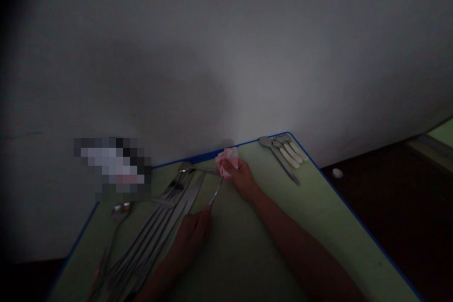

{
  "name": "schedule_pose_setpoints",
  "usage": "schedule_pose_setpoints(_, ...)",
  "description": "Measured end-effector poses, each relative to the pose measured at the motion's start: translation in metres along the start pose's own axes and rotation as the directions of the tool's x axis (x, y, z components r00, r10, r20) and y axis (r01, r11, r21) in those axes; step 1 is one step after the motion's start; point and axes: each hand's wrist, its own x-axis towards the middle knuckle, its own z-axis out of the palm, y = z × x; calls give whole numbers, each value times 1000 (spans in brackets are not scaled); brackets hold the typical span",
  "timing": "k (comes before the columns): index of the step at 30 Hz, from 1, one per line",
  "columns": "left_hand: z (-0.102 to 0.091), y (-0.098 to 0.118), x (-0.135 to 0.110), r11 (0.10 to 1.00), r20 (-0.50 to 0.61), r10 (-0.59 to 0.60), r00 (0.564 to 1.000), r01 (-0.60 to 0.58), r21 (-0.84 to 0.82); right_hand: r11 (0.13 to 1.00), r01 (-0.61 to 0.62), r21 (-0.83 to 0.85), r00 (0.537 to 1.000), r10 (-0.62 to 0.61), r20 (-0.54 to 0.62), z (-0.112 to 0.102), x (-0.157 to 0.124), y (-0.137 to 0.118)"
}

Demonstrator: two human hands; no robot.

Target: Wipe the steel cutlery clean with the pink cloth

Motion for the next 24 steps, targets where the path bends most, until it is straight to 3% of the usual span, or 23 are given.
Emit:
schedule_pose_setpoints(4,2,-3,0,1000,11,-2,1000,2,-11,998,-28,-51,999,29,22,2,-2,-6)
schedule_pose_setpoints(11,4,-6,0,1000,-26,14,1000,-15,-19,995,-102,2,992,102,80,0,-1,-6)
schedule_pose_setpoints(19,4,-9,2,999,6,37,999,-37,-3,993,-57,108,997,52,49,4,-2,-4)
schedule_pose_setpoints(24,5,-9,4,999,15,31,999,-32,15,977,-158,144,987,158,12,8,-2,-6)
